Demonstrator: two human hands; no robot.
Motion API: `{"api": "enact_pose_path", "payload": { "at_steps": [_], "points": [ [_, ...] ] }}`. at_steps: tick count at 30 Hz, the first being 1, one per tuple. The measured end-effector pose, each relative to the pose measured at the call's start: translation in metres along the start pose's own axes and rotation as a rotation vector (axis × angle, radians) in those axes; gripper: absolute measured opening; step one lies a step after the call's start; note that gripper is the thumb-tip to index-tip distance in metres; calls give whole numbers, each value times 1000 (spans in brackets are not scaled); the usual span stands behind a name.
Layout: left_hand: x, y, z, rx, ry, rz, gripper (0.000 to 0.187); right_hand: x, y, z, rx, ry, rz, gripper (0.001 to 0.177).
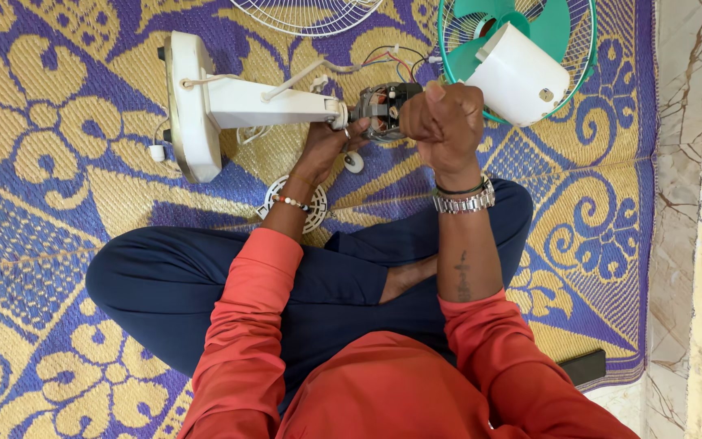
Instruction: The person disassembles an electric fan motor by removing the rear cover and unscrewing the motor housing. They then reassemble the motor components, securing the housing with screws and reconnecting wires.
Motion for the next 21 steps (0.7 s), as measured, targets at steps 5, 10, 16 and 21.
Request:
{"api": "enact_pose_path", "payload": {
  "at_steps": [5, 10, 16, 21],
  "points": [
    [3, -1, -2, -1, -12, 10, 53, 2, 29, 15, 459, 114, -81, 53],
    [-2, 1, -4, -2, 5, 12, 53, 9, 44, 50, 863, 255, -131, 55],
    [-2, 0, -3, 9, -3, 30, 51, 9, 35, 32, 785, 249, -60, 57],
    [-4, 1, -4, 2, 0, 47, 47, 8, 27, 22, 691, 198, 5, 52]
  ]
}}
Point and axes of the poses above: each hand's wrist, its own z-axis away from the middle knuckle, its own y-axis out of the back of the hand, x = y × z, the point moved 9 cm from there along -z, towards the middle knuckle, and after that the axes turned 11 degrees about -y, right-handed, at the moved point
